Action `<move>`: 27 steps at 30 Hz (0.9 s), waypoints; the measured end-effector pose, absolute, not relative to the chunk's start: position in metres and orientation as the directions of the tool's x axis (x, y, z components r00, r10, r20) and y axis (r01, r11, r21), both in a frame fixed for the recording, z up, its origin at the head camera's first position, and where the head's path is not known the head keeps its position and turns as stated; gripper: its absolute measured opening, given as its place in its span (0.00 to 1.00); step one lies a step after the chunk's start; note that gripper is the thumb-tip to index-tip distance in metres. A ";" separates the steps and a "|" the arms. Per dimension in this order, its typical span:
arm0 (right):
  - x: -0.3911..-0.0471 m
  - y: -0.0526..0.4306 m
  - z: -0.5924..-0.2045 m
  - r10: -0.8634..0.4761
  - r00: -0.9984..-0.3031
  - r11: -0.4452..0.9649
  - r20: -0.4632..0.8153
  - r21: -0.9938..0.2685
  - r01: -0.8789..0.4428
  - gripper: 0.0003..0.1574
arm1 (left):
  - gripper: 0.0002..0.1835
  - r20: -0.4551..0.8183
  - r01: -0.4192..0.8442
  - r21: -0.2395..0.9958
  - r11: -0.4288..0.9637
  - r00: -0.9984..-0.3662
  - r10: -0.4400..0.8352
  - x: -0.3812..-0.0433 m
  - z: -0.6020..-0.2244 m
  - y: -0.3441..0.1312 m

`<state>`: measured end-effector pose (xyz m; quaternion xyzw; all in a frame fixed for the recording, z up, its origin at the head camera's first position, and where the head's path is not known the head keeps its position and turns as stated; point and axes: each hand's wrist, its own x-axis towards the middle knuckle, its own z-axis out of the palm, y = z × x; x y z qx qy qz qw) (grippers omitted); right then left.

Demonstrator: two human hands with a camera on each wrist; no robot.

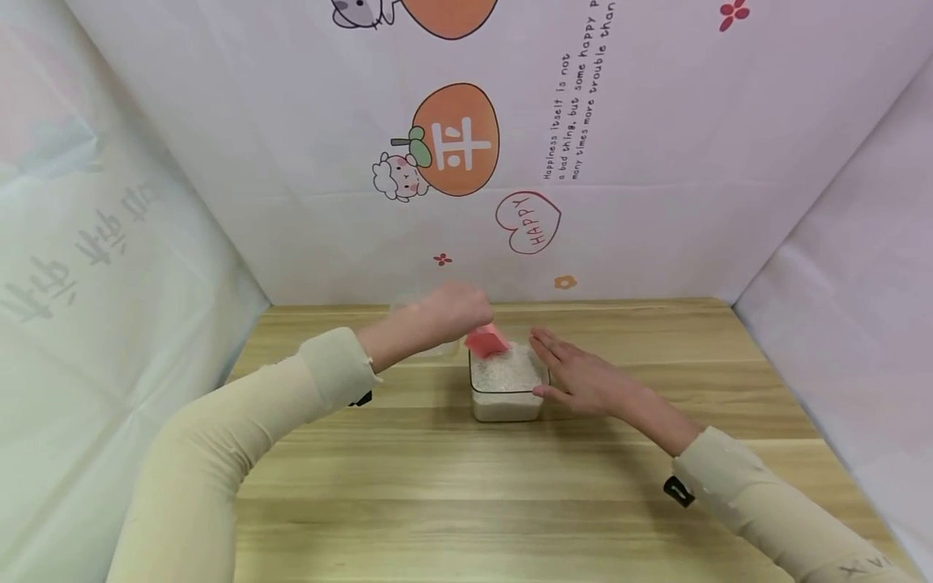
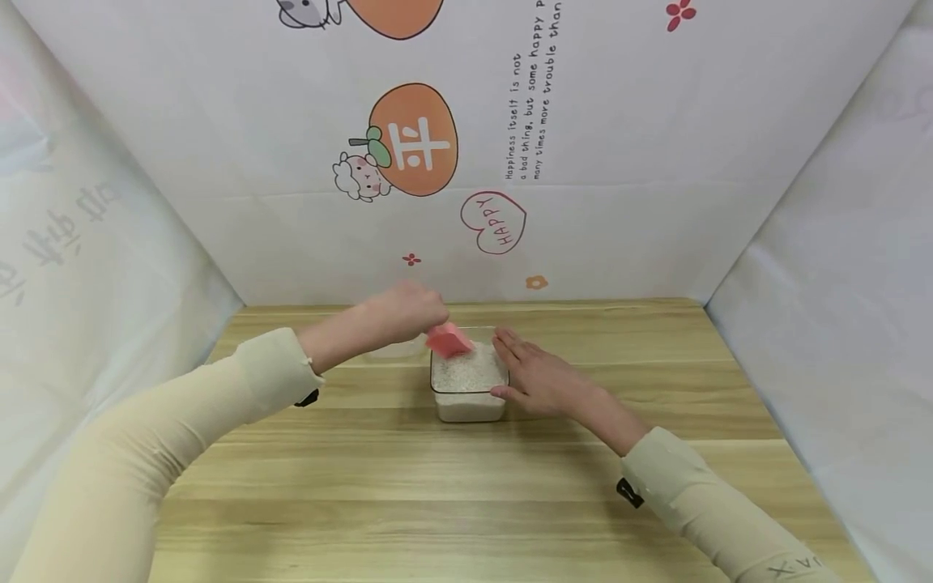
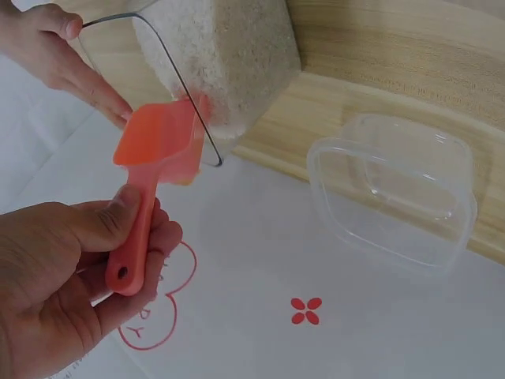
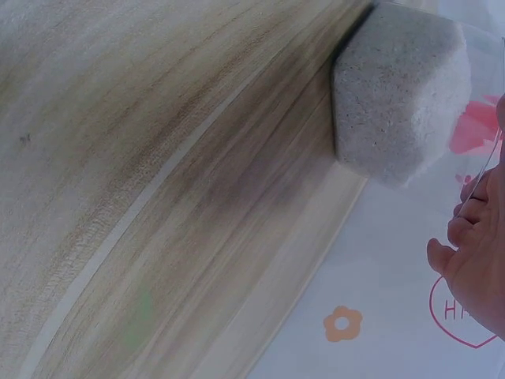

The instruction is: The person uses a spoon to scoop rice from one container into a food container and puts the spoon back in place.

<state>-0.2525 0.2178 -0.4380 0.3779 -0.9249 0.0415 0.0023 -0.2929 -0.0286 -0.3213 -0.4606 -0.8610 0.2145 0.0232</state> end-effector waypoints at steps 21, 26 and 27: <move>-0.251 0.214 -0.443 -0.733 -0.674 0.675 0.089 -0.027 -0.737 0.44 | 0.12 -0.250 0.800 -0.363 0.477 -0.577 0.778 -0.294 -0.333 -0.021; -0.251 0.214 -0.442 -0.733 -0.674 0.676 0.091 -0.007 -0.737 0.44 | 0.10 -0.308 0.809 -0.257 0.528 -0.587 0.749 -0.296 -0.334 -0.019; -0.251 0.214 -0.442 -0.734 -0.673 0.676 0.092 -0.005 -0.737 0.44 | 0.09 -0.323 0.805 -0.230 0.547 -0.593 0.737 -0.296 -0.335 -0.019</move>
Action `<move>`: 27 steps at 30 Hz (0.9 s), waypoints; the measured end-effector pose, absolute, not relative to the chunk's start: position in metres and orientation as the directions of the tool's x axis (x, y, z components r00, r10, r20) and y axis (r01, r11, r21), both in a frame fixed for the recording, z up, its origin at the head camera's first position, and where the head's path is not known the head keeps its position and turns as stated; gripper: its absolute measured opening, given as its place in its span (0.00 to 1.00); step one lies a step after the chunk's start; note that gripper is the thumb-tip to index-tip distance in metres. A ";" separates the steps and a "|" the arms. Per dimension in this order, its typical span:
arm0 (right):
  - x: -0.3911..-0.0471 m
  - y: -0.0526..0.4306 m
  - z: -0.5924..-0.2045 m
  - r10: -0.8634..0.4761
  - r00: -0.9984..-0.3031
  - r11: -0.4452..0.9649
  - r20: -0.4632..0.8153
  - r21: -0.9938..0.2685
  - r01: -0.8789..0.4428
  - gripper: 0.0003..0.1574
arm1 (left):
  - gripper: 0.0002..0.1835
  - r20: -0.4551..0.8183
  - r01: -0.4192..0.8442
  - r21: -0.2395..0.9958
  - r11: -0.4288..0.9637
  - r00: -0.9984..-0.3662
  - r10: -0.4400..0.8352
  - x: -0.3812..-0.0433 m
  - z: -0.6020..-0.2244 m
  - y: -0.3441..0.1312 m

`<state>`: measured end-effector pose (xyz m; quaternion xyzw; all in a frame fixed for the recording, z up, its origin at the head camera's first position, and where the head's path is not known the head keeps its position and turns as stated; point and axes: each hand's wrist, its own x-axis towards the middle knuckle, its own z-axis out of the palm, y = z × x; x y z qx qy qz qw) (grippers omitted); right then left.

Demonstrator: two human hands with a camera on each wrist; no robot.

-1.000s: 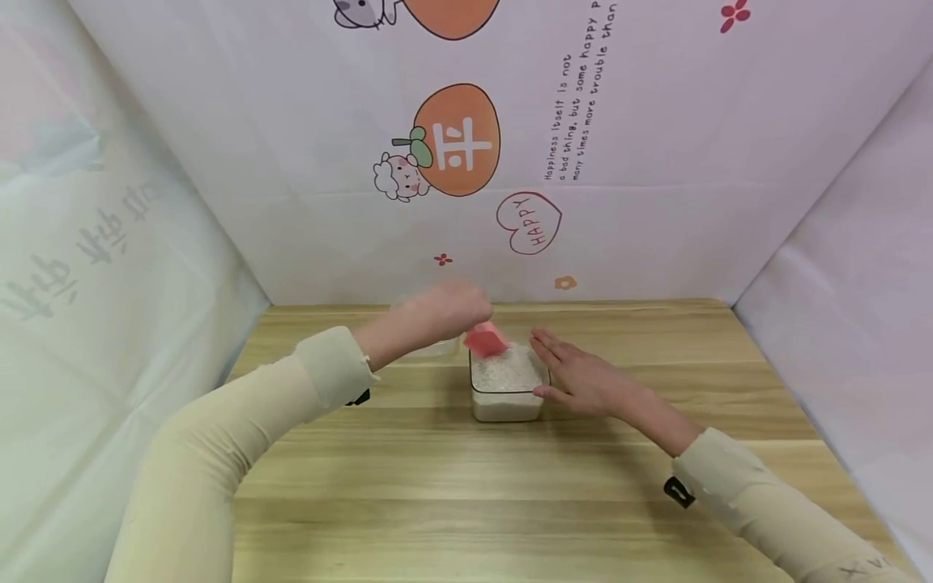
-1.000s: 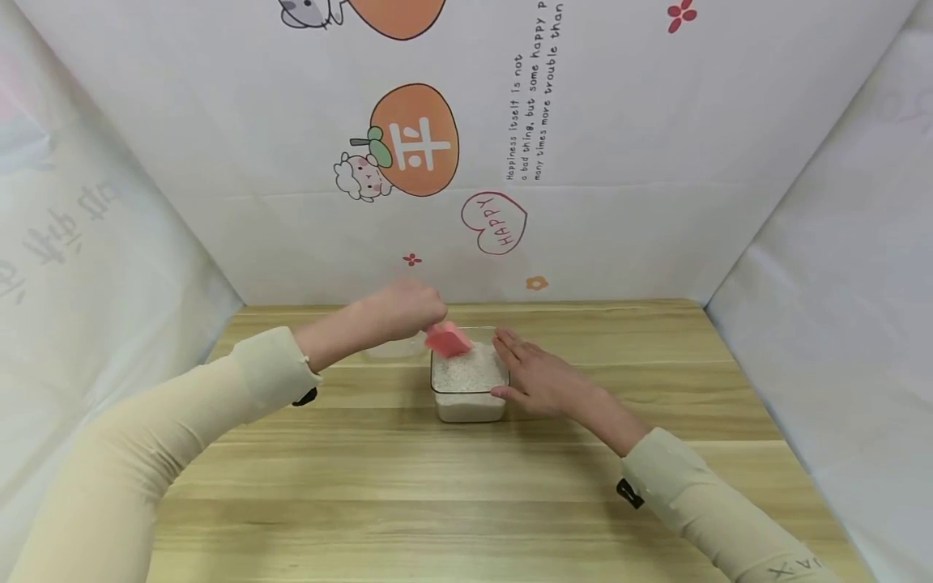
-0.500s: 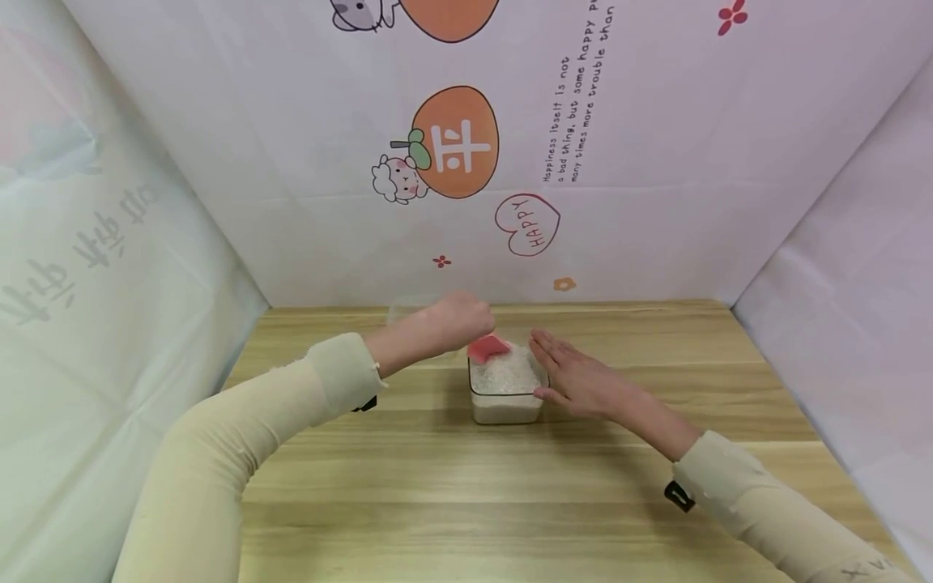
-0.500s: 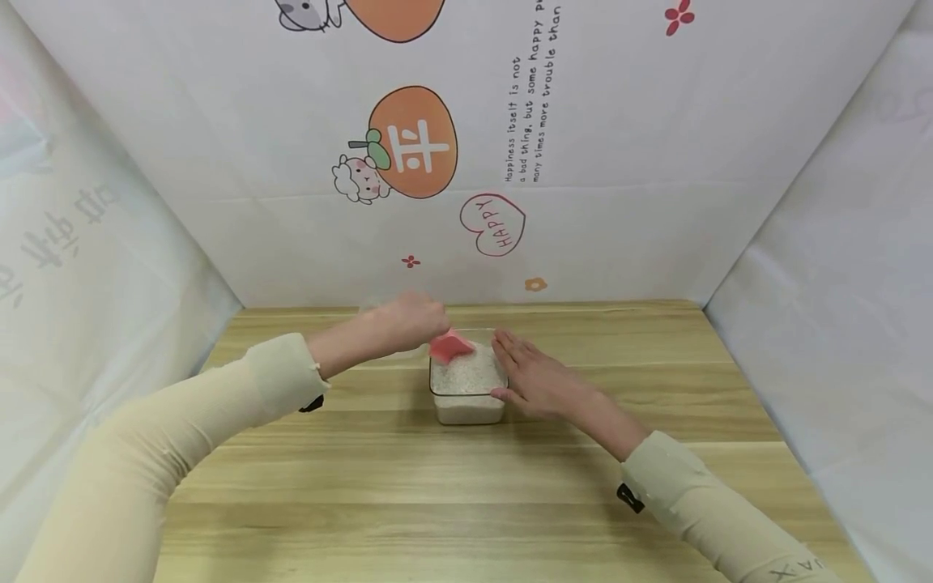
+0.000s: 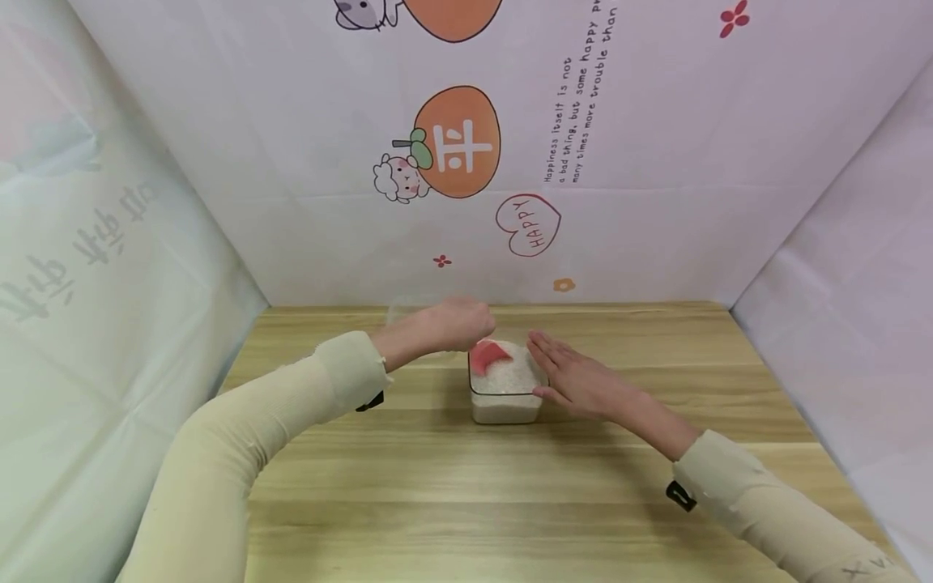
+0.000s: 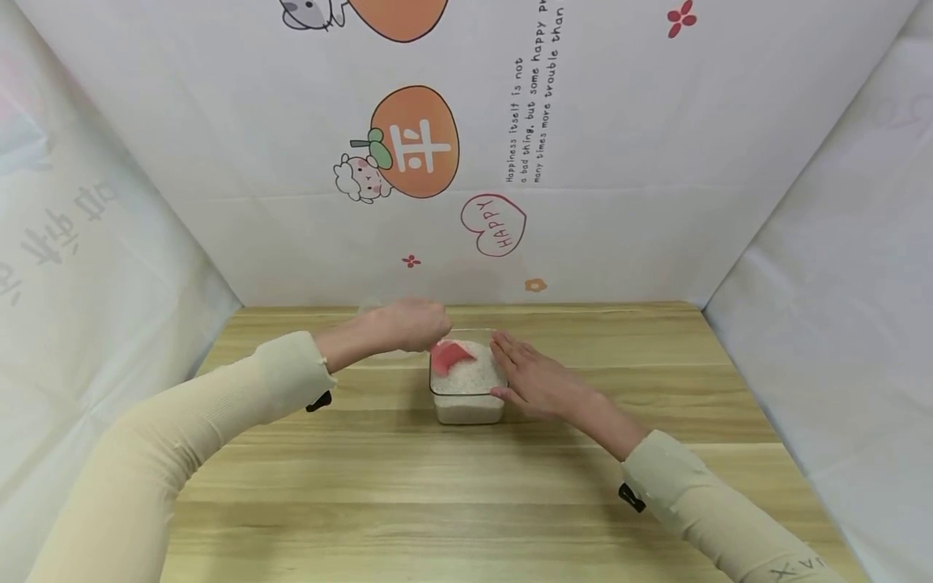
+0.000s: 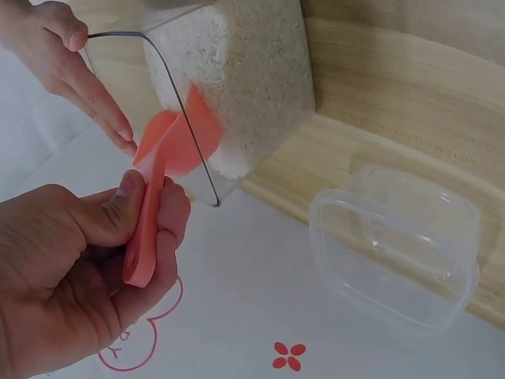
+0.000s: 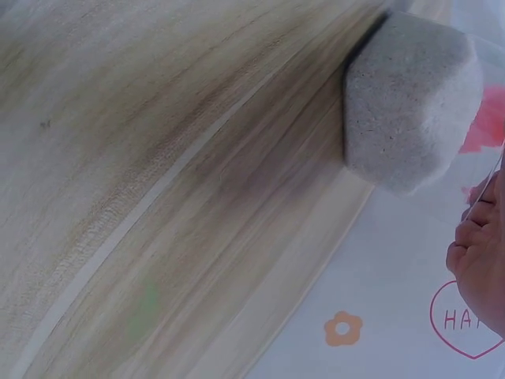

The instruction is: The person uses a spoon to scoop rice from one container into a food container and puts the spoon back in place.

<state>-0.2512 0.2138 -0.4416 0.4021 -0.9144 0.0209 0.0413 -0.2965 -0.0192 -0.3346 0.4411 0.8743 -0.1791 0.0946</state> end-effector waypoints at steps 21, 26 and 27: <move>-0.253 0.217 -0.445 -0.729 -0.680 0.682 0.072 -0.008 -0.732 0.45 | 0.19 -0.489 0.701 0.122 0.702 -0.573 0.657 -0.315 -0.352 -0.029; -0.253 0.217 -0.445 -0.732 -0.677 0.678 0.082 -0.014 -0.735 0.45 | 0.19 -0.496 0.653 0.253 0.714 -0.546 0.675 -0.324 -0.360 -0.039; -0.254 0.217 -0.445 -0.731 -0.677 0.678 0.083 -0.015 -0.735 0.45 | 0.19 -0.494 0.644 0.286 0.710 -0.536 0.685 -0.326 -0.361 -0.041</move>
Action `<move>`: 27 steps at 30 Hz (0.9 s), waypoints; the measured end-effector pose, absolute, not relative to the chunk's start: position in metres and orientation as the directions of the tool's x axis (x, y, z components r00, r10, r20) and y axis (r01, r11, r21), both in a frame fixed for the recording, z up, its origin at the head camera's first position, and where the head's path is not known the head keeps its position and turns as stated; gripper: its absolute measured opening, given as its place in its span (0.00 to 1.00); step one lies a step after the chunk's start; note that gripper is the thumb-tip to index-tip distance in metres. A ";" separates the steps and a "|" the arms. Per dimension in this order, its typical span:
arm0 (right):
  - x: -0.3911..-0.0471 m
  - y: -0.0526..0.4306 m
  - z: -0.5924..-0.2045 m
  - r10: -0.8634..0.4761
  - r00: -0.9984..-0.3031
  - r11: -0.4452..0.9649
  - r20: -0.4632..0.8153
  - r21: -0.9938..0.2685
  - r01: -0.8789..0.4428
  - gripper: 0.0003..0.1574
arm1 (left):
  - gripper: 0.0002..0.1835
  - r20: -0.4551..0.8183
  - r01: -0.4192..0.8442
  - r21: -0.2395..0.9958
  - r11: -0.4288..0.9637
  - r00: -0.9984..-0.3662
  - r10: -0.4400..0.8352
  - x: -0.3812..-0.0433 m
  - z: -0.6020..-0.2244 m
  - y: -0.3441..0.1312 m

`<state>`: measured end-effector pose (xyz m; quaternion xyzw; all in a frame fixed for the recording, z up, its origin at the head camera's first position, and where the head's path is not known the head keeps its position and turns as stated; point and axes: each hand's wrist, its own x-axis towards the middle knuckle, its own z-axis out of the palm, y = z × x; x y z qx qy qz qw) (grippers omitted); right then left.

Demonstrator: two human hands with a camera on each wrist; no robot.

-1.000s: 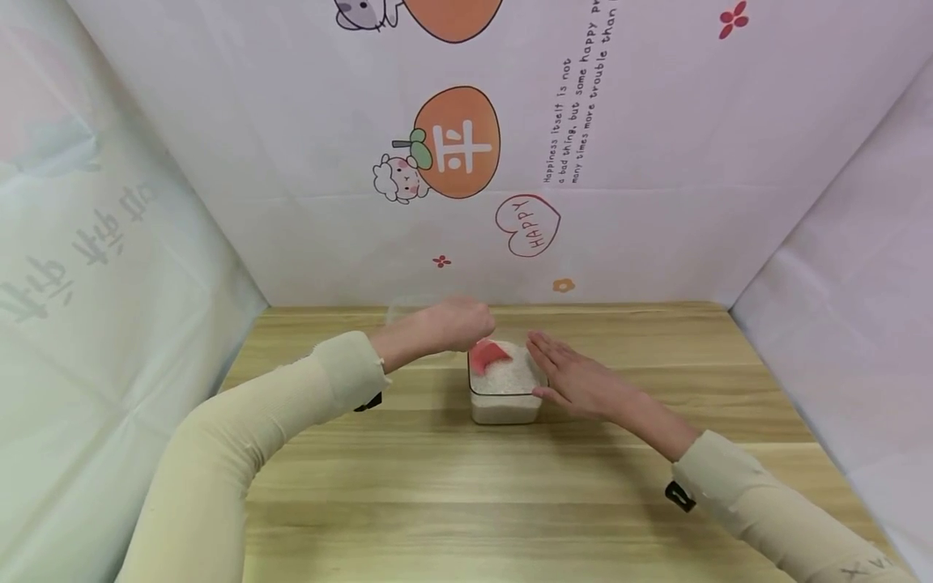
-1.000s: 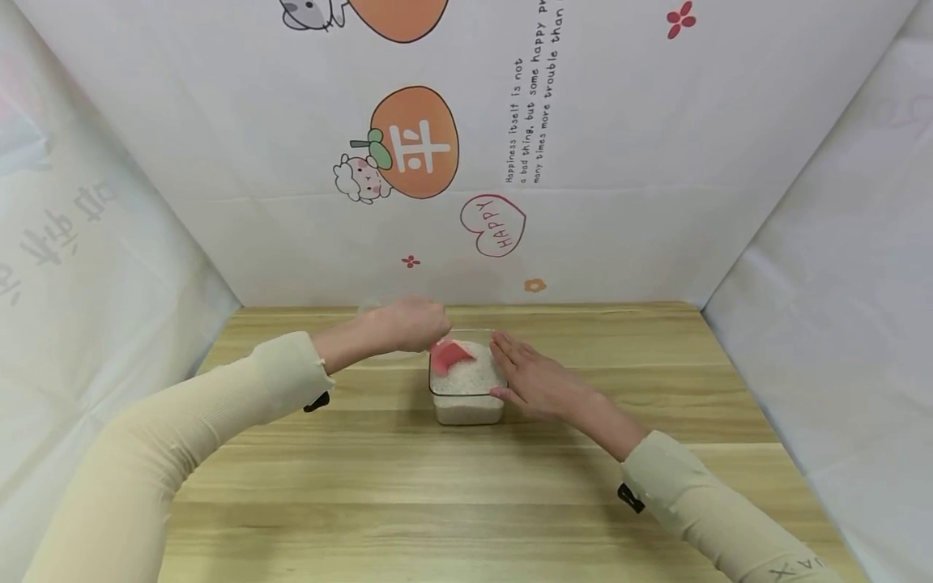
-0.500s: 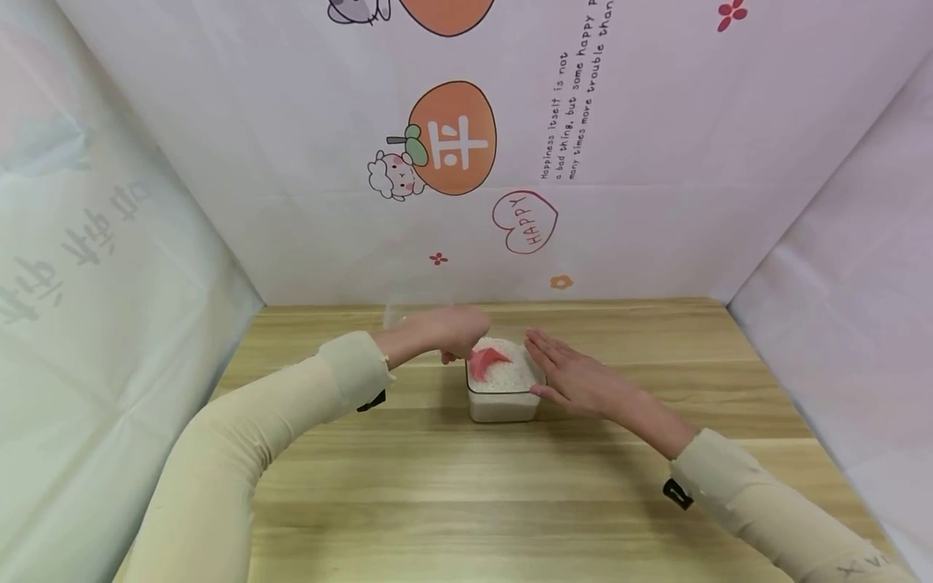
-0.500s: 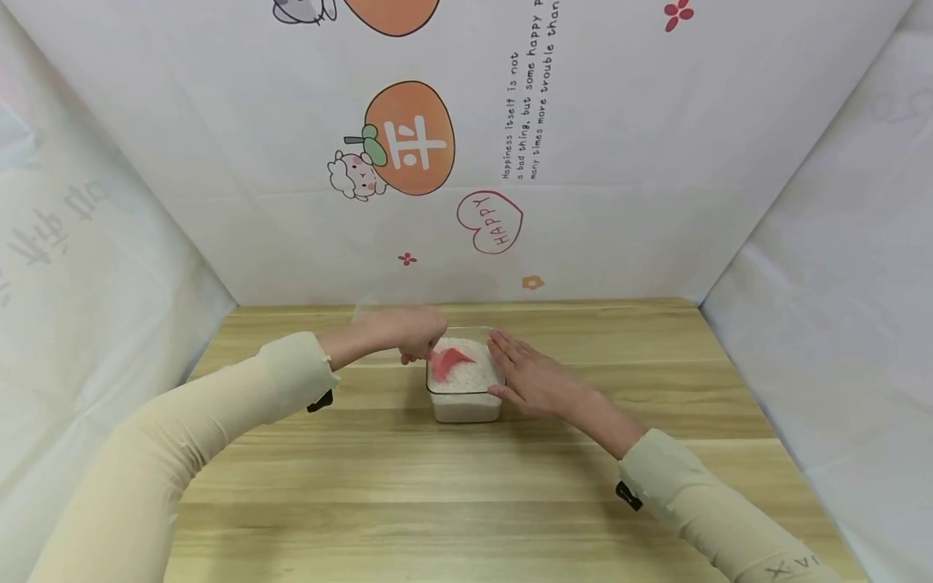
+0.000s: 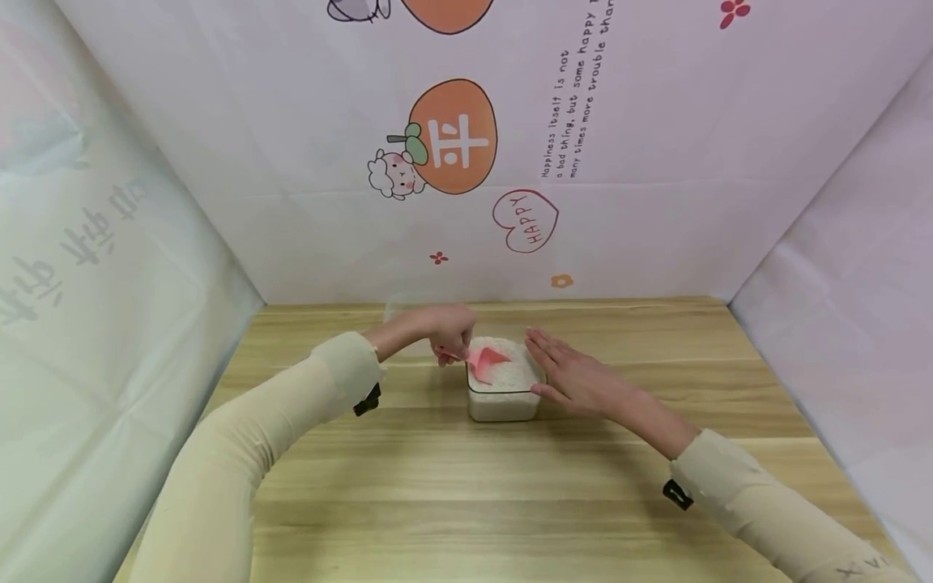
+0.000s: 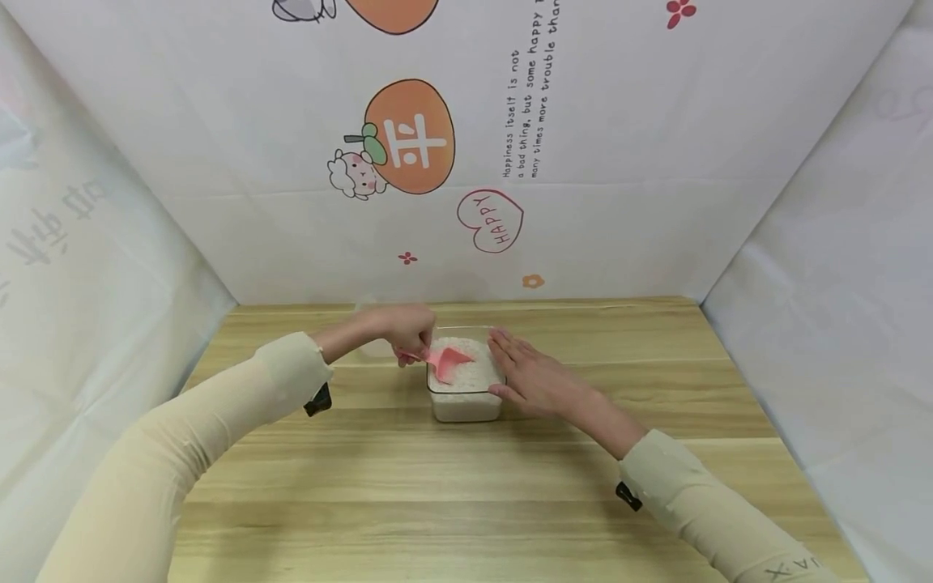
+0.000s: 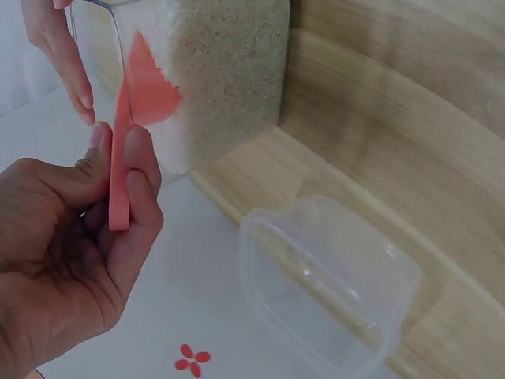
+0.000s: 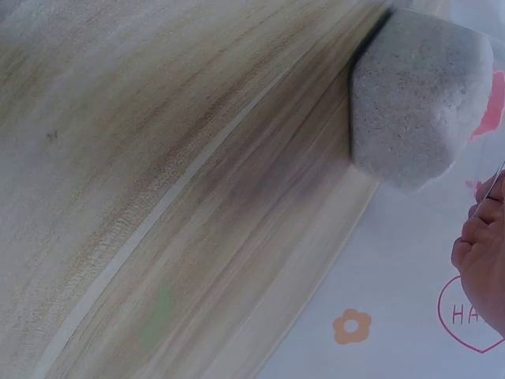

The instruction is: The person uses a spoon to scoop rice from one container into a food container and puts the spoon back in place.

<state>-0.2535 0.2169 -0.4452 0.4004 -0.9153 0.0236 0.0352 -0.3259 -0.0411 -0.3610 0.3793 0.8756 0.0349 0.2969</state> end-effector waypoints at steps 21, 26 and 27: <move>-0.253 0.216 -0.447 -0.731 -0.676 0.677 0.094 -0.022 -0.735 0.45 | 0.14 -0.354 0.366 0.722 0.587 -0.533 0.768 -0.321 -0.392 -0.086; -0.253 0.216 -0.448 -0.735 -0.668 0.672 0.115 -0.010 -0.741 0.45 | 0.14 -0.360 0.310 0.740 0.597 -0.566 0.741 -0.319 -0.396 -0.091; -0.253 0.216 -0.448 -0.734 -0.669 0.673 0.116 -0.011 -0.740 0.45 | 0.14 -0.362 0.298 0.745 0.597 -0.571 0.737 -0.318 -0.397 -0.091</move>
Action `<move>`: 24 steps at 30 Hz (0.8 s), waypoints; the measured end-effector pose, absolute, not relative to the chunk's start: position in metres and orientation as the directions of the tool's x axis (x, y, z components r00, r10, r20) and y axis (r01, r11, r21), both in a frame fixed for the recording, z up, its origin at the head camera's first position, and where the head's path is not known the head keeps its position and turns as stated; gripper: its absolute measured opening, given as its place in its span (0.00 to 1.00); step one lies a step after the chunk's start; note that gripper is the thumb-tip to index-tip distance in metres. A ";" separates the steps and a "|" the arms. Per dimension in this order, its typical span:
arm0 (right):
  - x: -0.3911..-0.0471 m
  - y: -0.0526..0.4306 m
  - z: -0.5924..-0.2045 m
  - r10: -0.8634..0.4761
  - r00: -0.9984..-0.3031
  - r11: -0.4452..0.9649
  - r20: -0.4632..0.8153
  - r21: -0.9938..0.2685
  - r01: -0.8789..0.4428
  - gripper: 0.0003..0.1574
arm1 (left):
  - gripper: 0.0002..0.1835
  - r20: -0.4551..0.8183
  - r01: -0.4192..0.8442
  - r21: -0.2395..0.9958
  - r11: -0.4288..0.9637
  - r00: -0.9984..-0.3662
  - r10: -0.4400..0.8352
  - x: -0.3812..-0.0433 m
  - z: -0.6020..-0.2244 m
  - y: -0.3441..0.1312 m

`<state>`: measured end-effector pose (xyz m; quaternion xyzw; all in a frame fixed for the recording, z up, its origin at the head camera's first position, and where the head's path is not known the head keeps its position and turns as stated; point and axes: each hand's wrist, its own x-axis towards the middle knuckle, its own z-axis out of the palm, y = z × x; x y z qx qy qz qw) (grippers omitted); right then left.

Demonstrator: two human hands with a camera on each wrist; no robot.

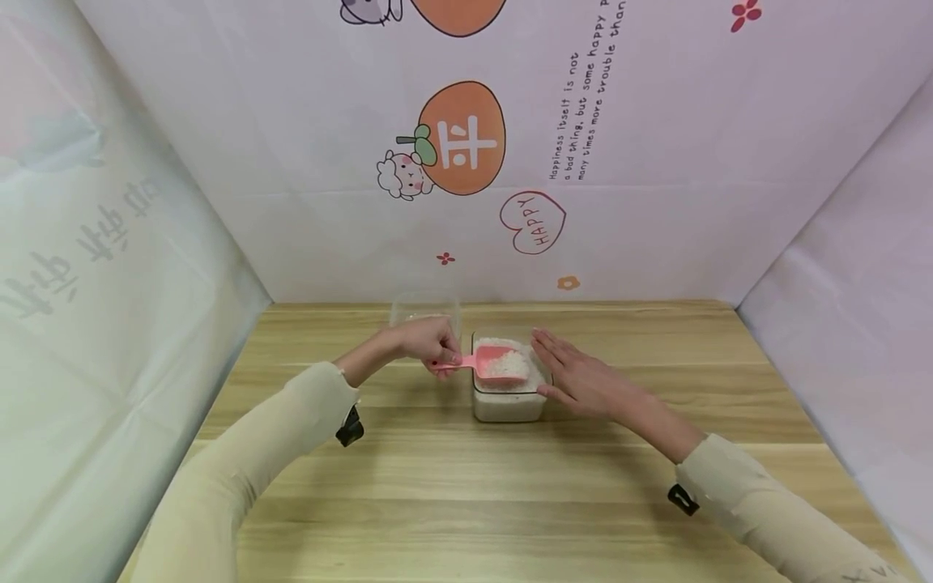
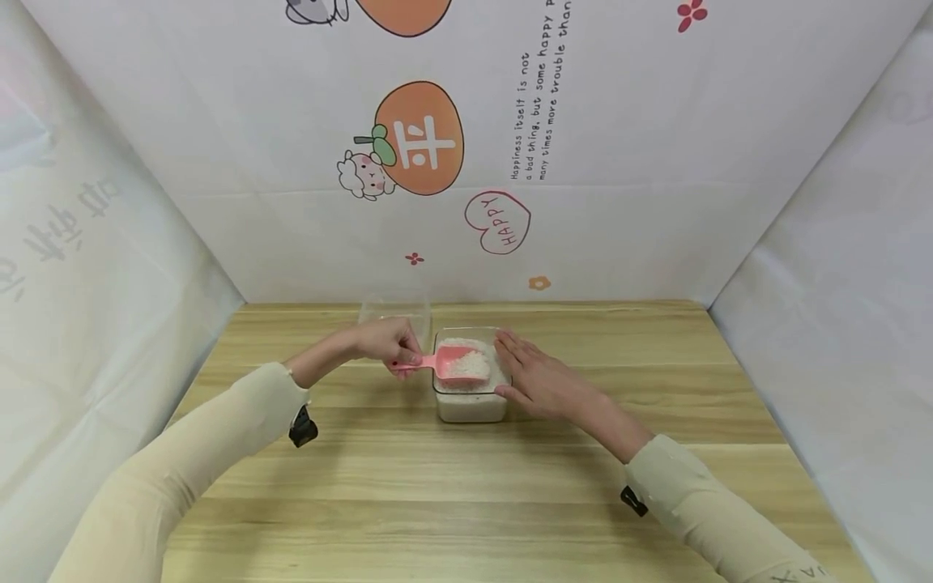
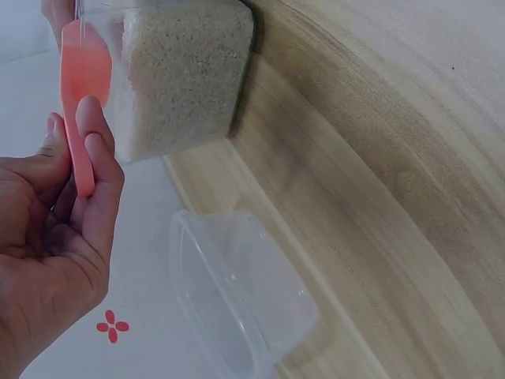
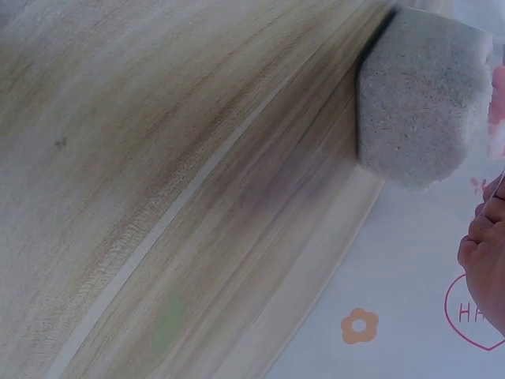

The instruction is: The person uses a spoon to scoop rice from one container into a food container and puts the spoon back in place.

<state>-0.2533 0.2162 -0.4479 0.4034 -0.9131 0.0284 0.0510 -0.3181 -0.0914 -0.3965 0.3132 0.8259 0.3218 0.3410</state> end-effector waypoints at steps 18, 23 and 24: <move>-0.251 0.217 -0.447 -0.733 -0.669 0.671 0.118 -0.030 -0.741 0.44 | 0.13 -0.292 0.232 0.829 0.509 -0.596 0.748 -0.312 -0.390 -0.107; -0.251 0.217 -0.446 -0.732 -0.673 0.674 0.112 -0.035 -0.738 0.44 | 0.12 -0.274 0.209 0.854 0.477 -0.599 0.753 -0.312 -0.390 -0.112; -0.251 0.217 -0.446 -0.731 -0.674 0.674 0.111 -0.037 -0.737 0.44 | 0.12 -0.270 0.205 0.857 0.472 -0.600 0.753 -0.312 -0.390 -0.113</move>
